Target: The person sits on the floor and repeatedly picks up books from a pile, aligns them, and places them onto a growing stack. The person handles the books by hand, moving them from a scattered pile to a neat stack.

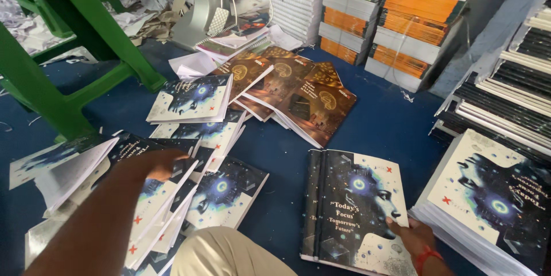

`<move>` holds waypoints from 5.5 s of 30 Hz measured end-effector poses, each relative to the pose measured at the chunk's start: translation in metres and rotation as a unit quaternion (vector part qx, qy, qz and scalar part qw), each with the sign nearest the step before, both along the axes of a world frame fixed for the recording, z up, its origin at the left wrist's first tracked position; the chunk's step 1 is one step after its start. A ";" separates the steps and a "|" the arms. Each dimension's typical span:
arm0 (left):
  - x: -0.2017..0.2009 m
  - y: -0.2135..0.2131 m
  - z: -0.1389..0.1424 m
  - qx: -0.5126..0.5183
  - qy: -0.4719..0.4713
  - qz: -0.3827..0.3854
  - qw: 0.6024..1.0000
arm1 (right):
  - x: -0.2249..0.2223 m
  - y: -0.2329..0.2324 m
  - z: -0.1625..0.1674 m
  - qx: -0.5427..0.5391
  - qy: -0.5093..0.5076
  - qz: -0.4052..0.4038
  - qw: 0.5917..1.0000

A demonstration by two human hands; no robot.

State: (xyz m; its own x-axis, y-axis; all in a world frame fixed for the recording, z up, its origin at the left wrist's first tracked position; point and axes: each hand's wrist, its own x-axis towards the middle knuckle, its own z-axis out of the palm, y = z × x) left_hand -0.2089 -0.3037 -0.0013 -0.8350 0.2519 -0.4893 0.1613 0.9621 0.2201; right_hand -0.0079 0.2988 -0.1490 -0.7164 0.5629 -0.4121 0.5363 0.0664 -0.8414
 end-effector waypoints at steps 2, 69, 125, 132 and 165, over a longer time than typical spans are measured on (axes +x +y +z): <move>-0.003 -0.010 -0.006 0.017 0.060 -0.058 0.996 | -0.002 0.000 0.000 0.006 -0.032 -0.006 0.999; 0.063 0.375 -0.087 0.348 0.136 0.227 0.899 | -0.028 0.027 -0.022 0.148 -0.082 0.062 0.984; 0.107 0.363 0.009 0.317 0.095 0.126 0.935 | -0.031 0.007 -0.023 -0.215 0.085 0.081 0.970; 0.126 0.349 0.085 0.207 0.214 -0.192 0.935 | -0.023 -0.003 0.068 0.261 0.291 0.048 0.919; 0.115 0.259 0.012 0.440 0.141 0.056 0.885 | 0.019 -0.019 0.127 -0.039 0.290 0.152 0.944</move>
